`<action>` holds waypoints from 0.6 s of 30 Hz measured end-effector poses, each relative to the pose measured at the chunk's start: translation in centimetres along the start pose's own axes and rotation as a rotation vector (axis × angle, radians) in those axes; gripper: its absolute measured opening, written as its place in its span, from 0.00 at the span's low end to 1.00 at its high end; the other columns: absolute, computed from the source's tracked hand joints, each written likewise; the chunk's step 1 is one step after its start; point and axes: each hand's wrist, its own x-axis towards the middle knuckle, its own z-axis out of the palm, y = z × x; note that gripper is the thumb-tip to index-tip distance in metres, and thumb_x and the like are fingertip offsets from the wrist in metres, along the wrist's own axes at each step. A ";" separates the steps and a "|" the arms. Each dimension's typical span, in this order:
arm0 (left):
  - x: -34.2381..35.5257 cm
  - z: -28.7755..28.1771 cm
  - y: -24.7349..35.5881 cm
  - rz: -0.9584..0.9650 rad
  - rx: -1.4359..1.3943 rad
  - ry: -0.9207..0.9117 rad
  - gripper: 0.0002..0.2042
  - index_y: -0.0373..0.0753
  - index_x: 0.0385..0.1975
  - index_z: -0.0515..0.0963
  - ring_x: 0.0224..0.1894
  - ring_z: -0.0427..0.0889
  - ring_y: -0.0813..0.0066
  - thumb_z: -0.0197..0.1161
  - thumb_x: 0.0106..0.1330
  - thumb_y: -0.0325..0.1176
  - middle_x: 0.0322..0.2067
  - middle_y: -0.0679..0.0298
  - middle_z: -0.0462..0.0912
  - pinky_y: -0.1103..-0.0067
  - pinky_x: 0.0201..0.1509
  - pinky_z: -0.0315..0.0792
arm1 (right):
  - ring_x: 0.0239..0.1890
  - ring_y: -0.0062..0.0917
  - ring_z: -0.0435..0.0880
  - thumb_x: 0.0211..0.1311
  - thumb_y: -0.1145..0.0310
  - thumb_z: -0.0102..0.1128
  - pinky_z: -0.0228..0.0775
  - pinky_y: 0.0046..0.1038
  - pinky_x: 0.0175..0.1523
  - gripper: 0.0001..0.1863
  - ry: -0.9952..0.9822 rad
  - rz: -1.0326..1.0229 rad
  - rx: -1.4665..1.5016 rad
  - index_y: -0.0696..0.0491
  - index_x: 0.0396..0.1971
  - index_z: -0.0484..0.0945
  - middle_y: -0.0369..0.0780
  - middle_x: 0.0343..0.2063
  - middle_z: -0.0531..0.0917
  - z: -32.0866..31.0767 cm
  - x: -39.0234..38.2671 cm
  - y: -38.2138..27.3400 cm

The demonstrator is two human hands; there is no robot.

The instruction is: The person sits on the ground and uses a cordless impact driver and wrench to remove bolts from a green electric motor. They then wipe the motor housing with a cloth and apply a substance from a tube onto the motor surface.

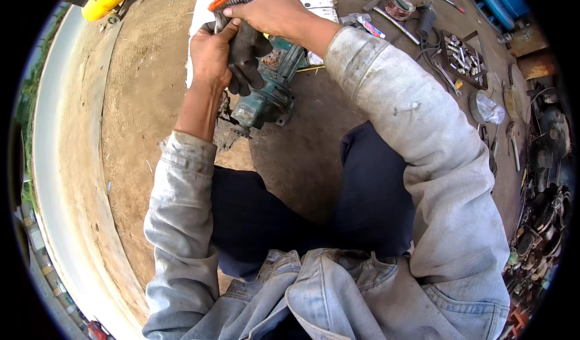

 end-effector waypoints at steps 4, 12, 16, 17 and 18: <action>0.1 -0.2 0.8 -0.013 0.364 0.045 0.27 0.26 0.40 0.74 0.33 0.84 0.68 0.84 0.52 0.38 0.34 0.52 0.84 0.75 0.38 0.82 | 0.45 0.23 0.86 0.61 0.85 0.62 0.78 0.24 0.48 0.09 0.084 -0.154 -0.101 0.57 0.36 0.73 0.43 0.42 0.88 -2.8 -0.1 1.2; -0.3 -1.1 0.9 0.226 0.403 0.117 0.23 0.30 0.51 0.75 0.49 0.82 0.68 0.65 0.73 0.47 0.46 0.54 0.82 0.72 0.52 0.76 | 0.44 0.19 0.86 0.62 0.82 0.63 0.78 0.21 0.48 0.06 0.280 -0.414 -0.154 0.58 0.35 0.74 0.40 0.40 0.88 -0.6 -0.2 -1.0; 0.1 -0.3 1.5 0.069 -0.196 -0.139 0.28 0.34 0.53 0.76 0.52 0.81 0.66 0.53 0.75 0.58 0.49 0.58 0.82 0.66 0.61 0.72 | 0.47 0.28 0.87 0.61 0.57 0.70 0.79 0.30 0.54 0.26 0.143 -0.246 -0.685 0.54 0.57 0.81 0.42 0.45 0.88 0.7 -3.4 0.0; 0.6 -1.0 1.5 0.012 -0.267 -0.150 0.26 0.35 0.56 0.74 0.56 0.80 0.66 0.51 0.78 0.54 0.52 0.57 0.82 0.66 0.63 0.71 | 0.45 0.28 0.87 0.59 0.59 0.71 0.79 0.29 0.53 0.25 0.114 -0.275 -0.741 0.55 0.54 0.83 0.42 0.43 0.89 1.8 -3.5 -0.1; 0.5 -0.7 1.6 -0.041 -0.290 -0.092 0.25 0.35 0.57 0.74 0.57 0.79 0.65 0.49 0.79 0.52 0.54 0.57 0.81 0.66 0.64 0.70 | 0.45 0.28 0.88 0.58 0.60 0.69 0.79 0.29 0.54 0.23 0.121 -0.239 -0.763 0.56 0.51 0.85 0.44 0.44 0.89 2.0 -4.1 -0.3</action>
